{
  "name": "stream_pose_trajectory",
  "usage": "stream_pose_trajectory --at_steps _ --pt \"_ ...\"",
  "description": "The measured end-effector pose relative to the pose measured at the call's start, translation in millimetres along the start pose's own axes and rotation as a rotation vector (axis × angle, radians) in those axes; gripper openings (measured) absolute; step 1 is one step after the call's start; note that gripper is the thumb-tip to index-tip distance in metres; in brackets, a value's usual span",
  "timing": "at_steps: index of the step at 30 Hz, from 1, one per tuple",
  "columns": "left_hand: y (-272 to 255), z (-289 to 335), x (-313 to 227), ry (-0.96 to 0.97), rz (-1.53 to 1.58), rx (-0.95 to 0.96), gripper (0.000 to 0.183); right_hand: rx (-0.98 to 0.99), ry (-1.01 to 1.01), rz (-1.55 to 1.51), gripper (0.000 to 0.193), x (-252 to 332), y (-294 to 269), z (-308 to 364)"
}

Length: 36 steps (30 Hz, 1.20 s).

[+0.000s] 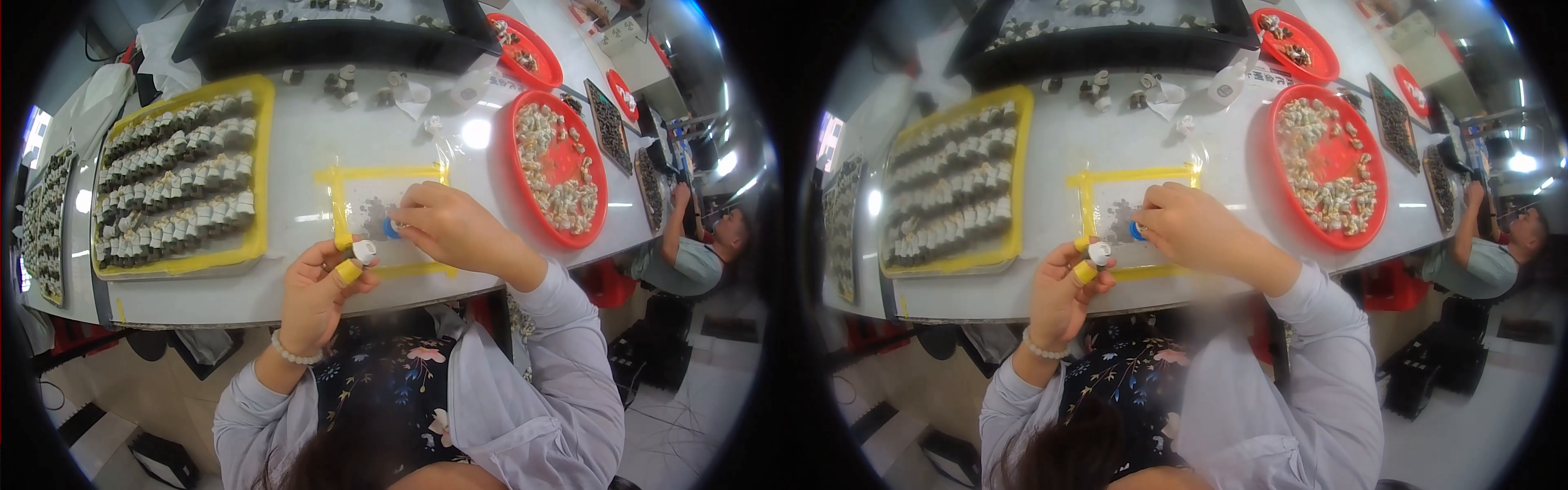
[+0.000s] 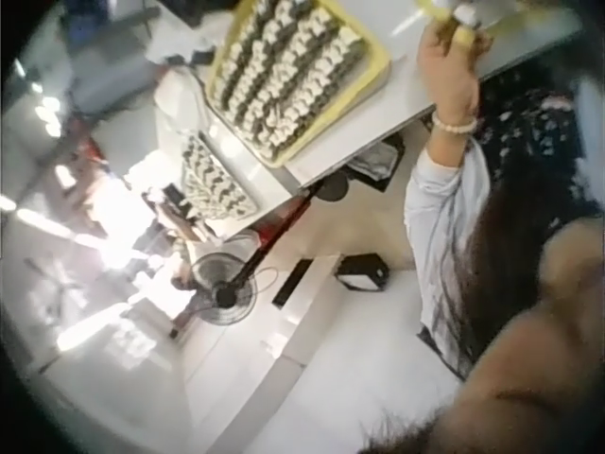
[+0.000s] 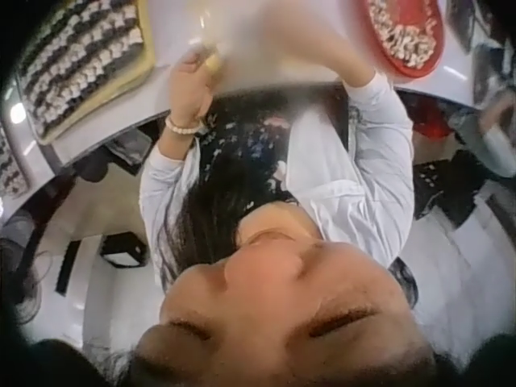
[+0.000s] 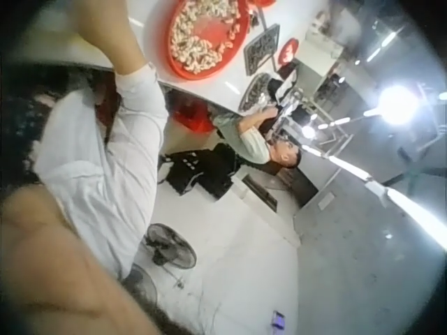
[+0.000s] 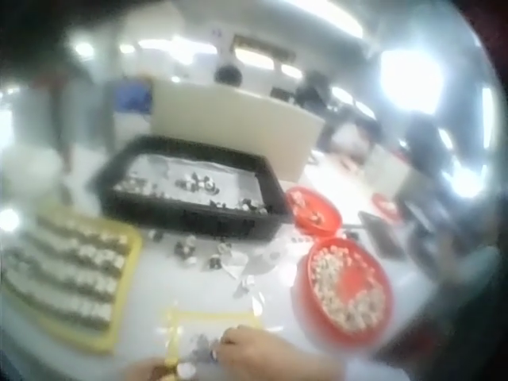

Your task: The person assembles small electronic or plastic components by hand, taking white parts and yellow parts from plastic containers and placing them into an assembly tray.

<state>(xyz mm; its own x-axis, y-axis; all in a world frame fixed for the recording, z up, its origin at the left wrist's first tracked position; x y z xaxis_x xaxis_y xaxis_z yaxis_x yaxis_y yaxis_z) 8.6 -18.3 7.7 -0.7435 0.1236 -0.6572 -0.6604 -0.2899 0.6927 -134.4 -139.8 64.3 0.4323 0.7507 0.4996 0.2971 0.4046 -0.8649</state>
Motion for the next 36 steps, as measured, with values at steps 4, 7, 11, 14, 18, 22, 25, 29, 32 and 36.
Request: stream_pose_trajectory --at_steps 4,7,11,14,18,22,25,29,32,36 --pt "6 0 7 0.028 0.014 0.013 0.025 -0.039 0.108 -0.168 0.022 -3 -4 6" --pt "6 -3 14 0.081 0.028 0.038 0.024 -0.026 0.221 -0.283 0.024 -8 -3 9" --pt "6 -7 17 0.119 0.04 0.034 0.024 -0.072 0.226 -0.406 0.024 -5 -5 9" --pt "7 -9 18 0.144 0.052 0.038 0.024 -0.073 0.223 -0.48 0.024 -2 -8 10" --pt "4 -8 22 0.149 0.032 0.039 0.023 -0.036 0.198 -0.559 0.025 5 -10 11" --pt "4 -7 21 0.151 0.04 0.04 0.023 -0.011 0.196 -0.595 0.026 10 -9 10" --pt "4 -7 21 0.148 0.039 0.058 0.024 -0.003 0.182 -0.621 0.027 11 -5 11" --pt "2 -5 22 0.152 0.051 0.053 0.022 0.002 0.175 -0.575 0.025 11 1 14" --pt "4 -4 22 0.181 -0.026 0.057 0.019 0.002 0.158 -0.516 0.024 12 2 16" --pt "6 -2 23 0.177 -0.105 0.036 0.016 -0.032 0.121 -0.534 0.024 11 3 18"
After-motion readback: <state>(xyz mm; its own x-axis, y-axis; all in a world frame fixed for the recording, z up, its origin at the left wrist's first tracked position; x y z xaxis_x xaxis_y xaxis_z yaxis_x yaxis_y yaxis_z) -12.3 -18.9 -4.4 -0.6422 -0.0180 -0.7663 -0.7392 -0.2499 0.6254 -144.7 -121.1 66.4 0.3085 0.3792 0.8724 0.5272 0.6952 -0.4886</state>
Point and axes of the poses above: each hand's wrist, its own z-axis away from the middle knuckle, its own y-axis out of the palm, x = y × z, the point moved 3 cm from there along -z, towards the middle knuckle, and after that the axes turned 6 degrees about y, right-handed, at the moved point
